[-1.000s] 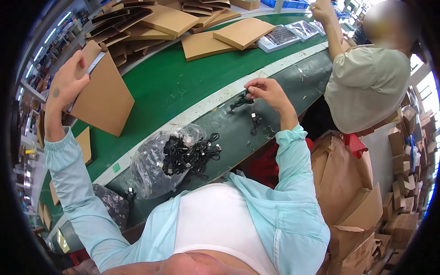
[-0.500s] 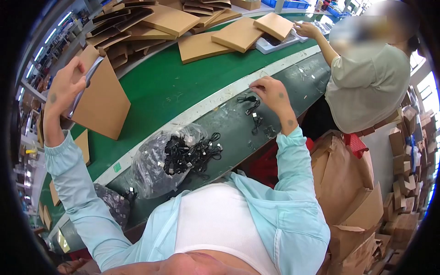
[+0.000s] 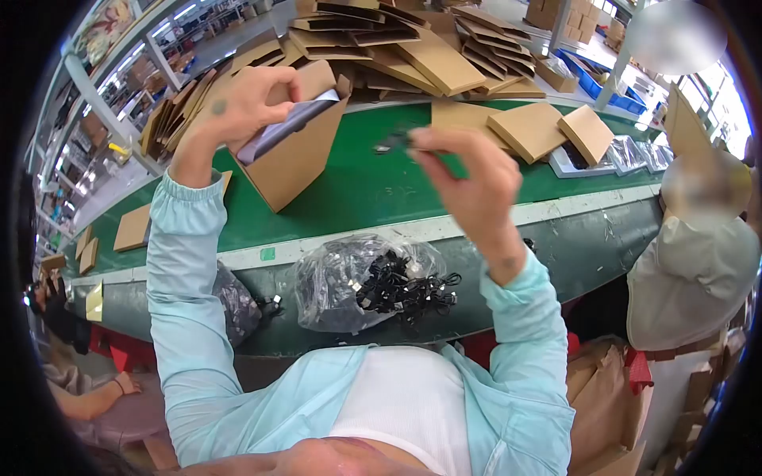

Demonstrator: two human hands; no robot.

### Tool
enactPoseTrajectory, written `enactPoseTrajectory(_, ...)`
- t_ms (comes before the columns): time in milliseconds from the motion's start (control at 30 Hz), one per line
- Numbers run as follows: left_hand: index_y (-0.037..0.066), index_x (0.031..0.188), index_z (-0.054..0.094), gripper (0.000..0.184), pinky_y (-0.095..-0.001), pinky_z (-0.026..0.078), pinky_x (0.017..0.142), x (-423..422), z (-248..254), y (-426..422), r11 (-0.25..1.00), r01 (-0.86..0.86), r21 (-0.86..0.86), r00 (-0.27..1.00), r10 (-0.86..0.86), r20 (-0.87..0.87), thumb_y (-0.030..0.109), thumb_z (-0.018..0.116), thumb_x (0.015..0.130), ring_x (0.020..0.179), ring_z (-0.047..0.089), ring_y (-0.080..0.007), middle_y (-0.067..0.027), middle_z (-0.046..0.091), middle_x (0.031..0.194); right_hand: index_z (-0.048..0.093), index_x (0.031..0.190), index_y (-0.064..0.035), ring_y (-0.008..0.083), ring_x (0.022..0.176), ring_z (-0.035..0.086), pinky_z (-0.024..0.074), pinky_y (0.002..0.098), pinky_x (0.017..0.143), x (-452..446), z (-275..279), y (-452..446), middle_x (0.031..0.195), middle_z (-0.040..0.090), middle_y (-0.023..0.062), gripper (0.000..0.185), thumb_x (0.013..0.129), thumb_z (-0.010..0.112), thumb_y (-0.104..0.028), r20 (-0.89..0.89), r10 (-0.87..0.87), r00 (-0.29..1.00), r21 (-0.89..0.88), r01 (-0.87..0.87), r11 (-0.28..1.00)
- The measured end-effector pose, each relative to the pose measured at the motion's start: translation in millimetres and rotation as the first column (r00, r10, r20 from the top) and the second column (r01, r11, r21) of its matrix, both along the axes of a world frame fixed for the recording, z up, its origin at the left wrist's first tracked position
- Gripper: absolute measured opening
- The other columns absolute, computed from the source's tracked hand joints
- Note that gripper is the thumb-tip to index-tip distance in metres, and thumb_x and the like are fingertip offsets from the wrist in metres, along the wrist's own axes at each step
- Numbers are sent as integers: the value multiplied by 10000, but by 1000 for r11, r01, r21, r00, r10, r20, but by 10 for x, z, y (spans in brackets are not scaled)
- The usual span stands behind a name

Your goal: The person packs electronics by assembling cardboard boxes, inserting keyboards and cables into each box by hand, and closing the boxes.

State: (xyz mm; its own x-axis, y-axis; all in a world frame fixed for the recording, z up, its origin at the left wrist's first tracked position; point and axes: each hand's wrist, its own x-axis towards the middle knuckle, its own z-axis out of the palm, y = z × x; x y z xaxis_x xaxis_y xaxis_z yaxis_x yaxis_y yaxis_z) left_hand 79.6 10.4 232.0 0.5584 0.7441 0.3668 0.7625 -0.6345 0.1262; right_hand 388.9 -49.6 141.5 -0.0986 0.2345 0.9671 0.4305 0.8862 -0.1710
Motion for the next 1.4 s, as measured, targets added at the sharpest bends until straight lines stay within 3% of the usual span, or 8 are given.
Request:
enactPoseTrajectory(233,23,928,641,235,-397,491,755,79,-65,-130,998,27,-61,998,-24,51,178,666,753,811,631,-316,-153,655,846,672,922,-52,227,811,704,556,318,688,-888,88,244,906,718,71,221,734,787,-29,197,6,980,195,-46,980)
enactPoseTrajectory(500,24,927,630,224,-391,495,720,169,-129,-182,998,-13,-67,998,17,54,177,682,772,794,635,-319,-159,650,834,649,967,-54,243,757,675,527,333,627,-1095,-87,377,913,690,67,168,813,714,-44,323,-3,946,155,-50,987)
enactPoseTrajectory(900,23,898,636,215,-377,493,728,-8,-103,-246,994,-103,-27,991,105,87,176,678,754,795,639,-305,-167,647,836,669,1011,-92,272,1030,617,467,403,898,-936,-242,344,1106,654,59,208,808,691,-49,303,48,952,-60,-31,998)
enactPoseTrajectory(1000,36,893,654,185,-362,499,738,-435,-87,-15,993,-118,32,991,115,74,158,677,755,797,648,-271,-155,653,850,670,1015,-89,286,1017,619,469,406,898,-594,-349,339,1086,660,67,200,818,689,-54,362,37,931,-193,36,981)
enactPoseTrajectory(1067,82,816,643,156,-447,456,622,-618,3,-113,859,-318,403,941,339,19,232,600,810,757,631,-373,-181,638,789,669,1018,-85,299,1010,622,472,409,892,-261,-482,368,1074,665,77,191,829,690,-72,397,27,918,-289,97,952)
enactPoseTrajectory(1133,78,862,668,198,-481,476,659,-777,57,-74,753,-447,483,862,508,7,248,567,848,831,644,-406,-194,669,849,670,1032,-77,320,1003,627,478,419,883,131,-641,367,1061,676,94,195,842,695,-113,442,-9,897,-384,199,902)
enactPoseTrajectory(1333,87,1002,670,226,-469,528,750,-734,-56,149,553,-575,602,622,774,-116,197,475,968,919,670,-372,-168,688,987,664,1077,-92,328,1023,626,494,425,862,1205,-1073,395,1078,668,107,276,816,733,-146,617,-241,749,-439,582,685)
enactPoseTrajectory(1400,88,1005,671,207,-461,534,769,-638,-450,388,654,-513,555,754,653,-72,176,490,958,934,671,-367,-156,688,1028,635,1141,-107,329,1046,621,503,435,868,1421,-1149,442,1105,645,105,368,799,758,-165,660,-291,692,-482,688,543)
